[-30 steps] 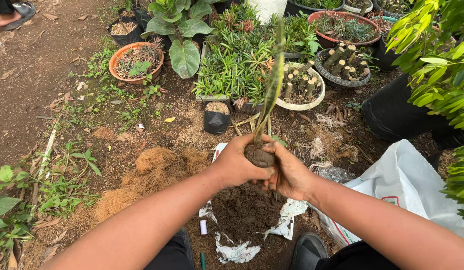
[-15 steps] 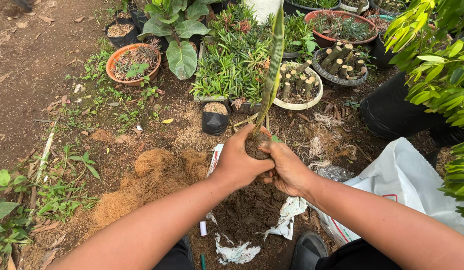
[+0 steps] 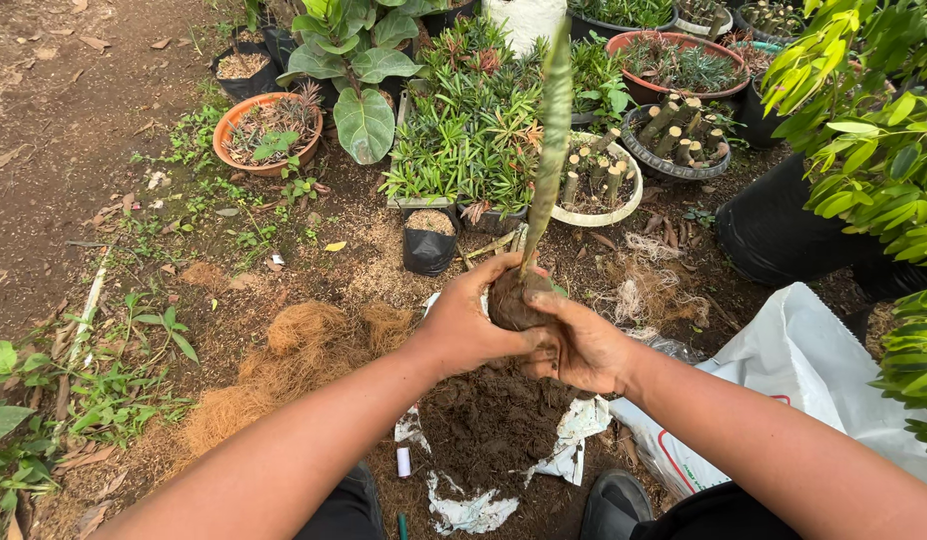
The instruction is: The person sits on the ground in a plant nursery and shapes a soil ball around the roots of a snake plant seedling, pressing and adding soil from a pile on a sack to form a compact root ball, turning the plant as they work.
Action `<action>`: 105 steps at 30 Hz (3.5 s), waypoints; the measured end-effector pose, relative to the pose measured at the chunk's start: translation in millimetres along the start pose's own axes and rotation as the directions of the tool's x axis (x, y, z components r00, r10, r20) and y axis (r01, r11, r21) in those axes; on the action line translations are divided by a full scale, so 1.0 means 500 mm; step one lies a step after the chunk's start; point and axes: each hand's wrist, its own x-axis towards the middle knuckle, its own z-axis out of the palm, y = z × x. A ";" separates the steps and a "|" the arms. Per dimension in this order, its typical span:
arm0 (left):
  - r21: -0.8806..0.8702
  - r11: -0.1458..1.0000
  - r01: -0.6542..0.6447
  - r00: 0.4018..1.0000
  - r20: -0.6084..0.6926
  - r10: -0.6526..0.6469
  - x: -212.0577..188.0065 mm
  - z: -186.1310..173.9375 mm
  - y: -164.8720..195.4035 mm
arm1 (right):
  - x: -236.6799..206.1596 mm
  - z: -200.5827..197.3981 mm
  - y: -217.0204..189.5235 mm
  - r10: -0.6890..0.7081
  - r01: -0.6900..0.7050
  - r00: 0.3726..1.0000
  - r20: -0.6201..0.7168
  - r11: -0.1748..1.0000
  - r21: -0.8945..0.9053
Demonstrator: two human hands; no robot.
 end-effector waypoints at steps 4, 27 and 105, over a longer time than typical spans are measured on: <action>-0.123 0.989 0.081 0.997 0.002 -0.082 0.002 0.017 -0.013 | 0.005 -0.006 0.015 0.040 -0.036 0.998 0.056 0.997 -0.074; 0.195 0.975 0.108 0.989 -0.119 -0.086 -0.003 0.017 -0.013 | 0.011 0.007 0.037 -0.096 0.087 0.993 -0.075 0.990 -0.113; 0.147 0.985 0.088 0.980 -0.190 -0.059 -0.011 0.033 0.001 | -0.014 0.048 -0.012 -0.155 0.125 0.985 -0.081 0.948 -0.292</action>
